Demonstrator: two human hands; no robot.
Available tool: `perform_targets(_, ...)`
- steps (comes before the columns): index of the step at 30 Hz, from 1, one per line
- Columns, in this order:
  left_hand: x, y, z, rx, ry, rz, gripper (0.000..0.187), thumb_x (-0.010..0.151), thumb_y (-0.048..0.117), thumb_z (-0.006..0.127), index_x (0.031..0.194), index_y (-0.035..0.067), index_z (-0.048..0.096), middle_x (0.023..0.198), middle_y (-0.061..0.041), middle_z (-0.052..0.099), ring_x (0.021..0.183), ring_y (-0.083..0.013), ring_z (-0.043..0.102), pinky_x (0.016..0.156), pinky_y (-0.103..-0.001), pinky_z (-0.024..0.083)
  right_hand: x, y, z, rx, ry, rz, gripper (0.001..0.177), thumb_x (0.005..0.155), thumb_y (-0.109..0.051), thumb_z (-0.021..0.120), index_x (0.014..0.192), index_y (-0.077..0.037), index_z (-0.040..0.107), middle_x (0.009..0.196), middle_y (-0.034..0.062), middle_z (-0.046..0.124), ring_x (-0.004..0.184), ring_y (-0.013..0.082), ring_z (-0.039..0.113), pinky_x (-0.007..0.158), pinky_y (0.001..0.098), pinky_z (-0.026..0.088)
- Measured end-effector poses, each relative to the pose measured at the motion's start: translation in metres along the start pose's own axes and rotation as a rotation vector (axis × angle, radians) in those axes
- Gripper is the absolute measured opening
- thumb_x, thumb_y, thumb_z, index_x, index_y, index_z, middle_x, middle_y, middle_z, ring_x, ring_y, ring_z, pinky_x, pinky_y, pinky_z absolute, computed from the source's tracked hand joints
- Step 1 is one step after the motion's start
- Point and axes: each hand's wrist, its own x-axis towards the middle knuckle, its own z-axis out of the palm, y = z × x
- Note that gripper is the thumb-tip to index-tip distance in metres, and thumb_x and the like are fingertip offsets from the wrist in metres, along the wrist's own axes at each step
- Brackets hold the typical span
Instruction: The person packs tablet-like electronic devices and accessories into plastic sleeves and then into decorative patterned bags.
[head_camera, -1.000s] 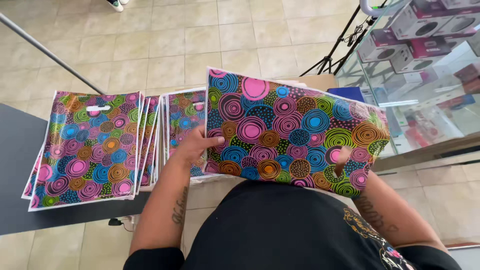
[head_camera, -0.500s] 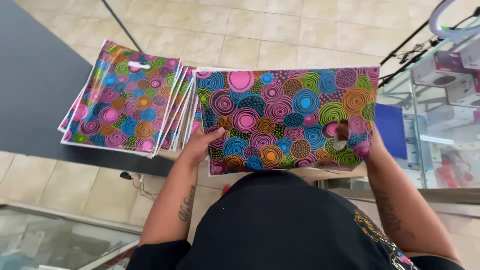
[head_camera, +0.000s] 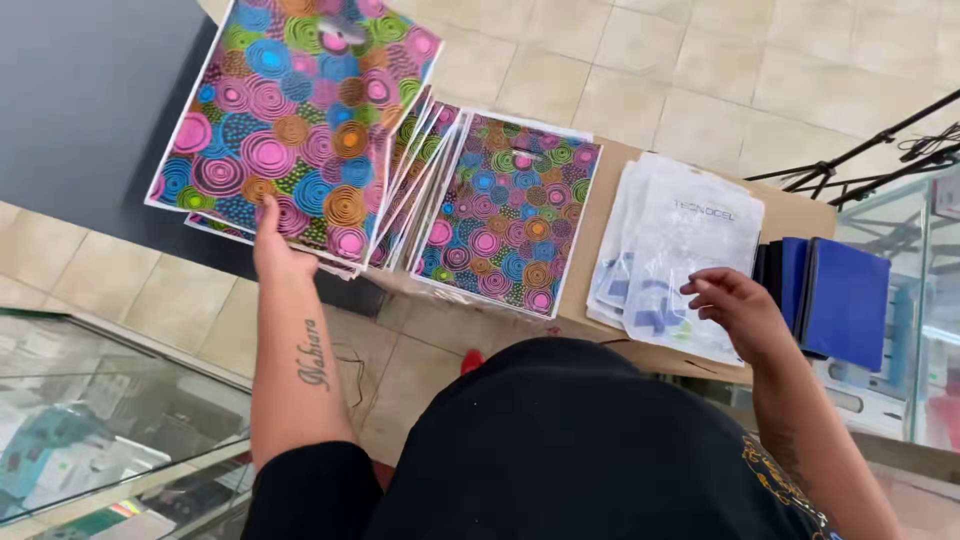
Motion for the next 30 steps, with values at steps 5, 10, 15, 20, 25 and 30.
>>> perform_targets(5, 0.047, 0.014, -0.018, 0.238, 0.064, -0.054, 0.062, 0.094, 0.048, 0.084, 0.153, 0.029, 0.074, 0.159, -0.003, 0.077, 0.147, -0.0329, 0.074, 0.122, -0.062, 0.059, -0.007, -0.001, 0.014, -0.008, -0.022, 0.062, 0.022, 0.113, -0.011, 0.068, 0.132, -0.001, 0.074, 0.125, 0.0225, 0.082, 0.105, 0.0327, 0.076, 0.090, 0.0411, 0.058)
perform_targets(10, 0.063, 0.018, -0.025, 0.308, 0.233, -0.075, 0.078, 0.082, 0.049, 0.096, 0.151, 0.019, 0.075, 0.159, -0.007, 0.078, 0.142, -0.0337, 0.078, 0.120, -0.063, 0.061, -0.009, 0.008, 0.008, -0.030, -0.002, 0.054, 0.023, 0.113, -0.012, 0.068, 0.133, -0.002, 0.075, 0.124, 0.0219, 0.082, 0.107, 0.0329, 0.077, 0.092, 0.0421, 0.059)
perform_targets(15, 0.094, 0.007, -0.060, 0.683, 0.363, 1.056, 0.072, 0.094, 0.003, 0.100, 0.151, 0.005, 0.056, 0.151, -0.024, 0.050, 0.145, -0.0447, 0.061, 0.121, -0.057, 0.056, -0.015, 0.016, 0.008, -0.061, 0.025, 0.102, 0.026, 0.114, -0.011, 0.067, 0.136, 0.000, 0.074, 0.128, 0.0245, 0.083, 0.111, 0.0342, 0.078, 0.093, 0.0430, 0.060)
perform_targets(20, 0.065, -0.027, 0.018, 1.508, -0.033, 1.464, 0.066, 0.090, 0.030, 0.100, 0.148, 0.016, 0.072, 0.166, -0.022, 0.043, 0.155, -0.0540, 0.037, 0.117, -0.076, 0.037, -0.024, 0.013, 0.018, -0.049, 0.078, 0.045, 0.031, 0.113, -0.005, 0.073, 0.141, 0.008, 0.074, 0.122, 0.0304, 0.075, 0.106, 0.0387, 0.075, 0.094, 0.0492, 0.061)
perform_targets(25, 0.040, -0.066, 0.083, 1.800, -0.230, 1.106, 0.091, 0.097, 0.036, 0.099, 0.173, 0.009, 0.056, 0.183, -0.029, 0.021, 0.167, -0.0588, 0.008, 0.126, -0.088, 0.011, -0.026, 0.019, 0.020, -0.105, 0.107, 0.051, 0.033, 0.112, -0.007, 0.076, 0.141, 0.008, 0.075, 0.123, 0.0317, 0.076, 0.108, 0.0424, 0.075, 0.099, 0.0537, 0.060)
perform_targets(30, -0.014, -0.140, 0.088, 1.856, -0.467, 1.296, 0.093, 0.079, 0.033, 0.104, 0.161, 0.012, 0.064, 0.178, -0.027, 0.037, 0.169, -0.0559, 0.022, 0.124, -0.086, 0.024, 0.009, 0.118, -0.035, -0.543, 0.431, 0.091, 0.030, 0.106, -0.044, 0.089, 0.135, -0.036, 0.084, 0.128, -0.0086, 0.082, 0.125, 0.0133, 0.075, 0.105, 0.0371, 0.060)
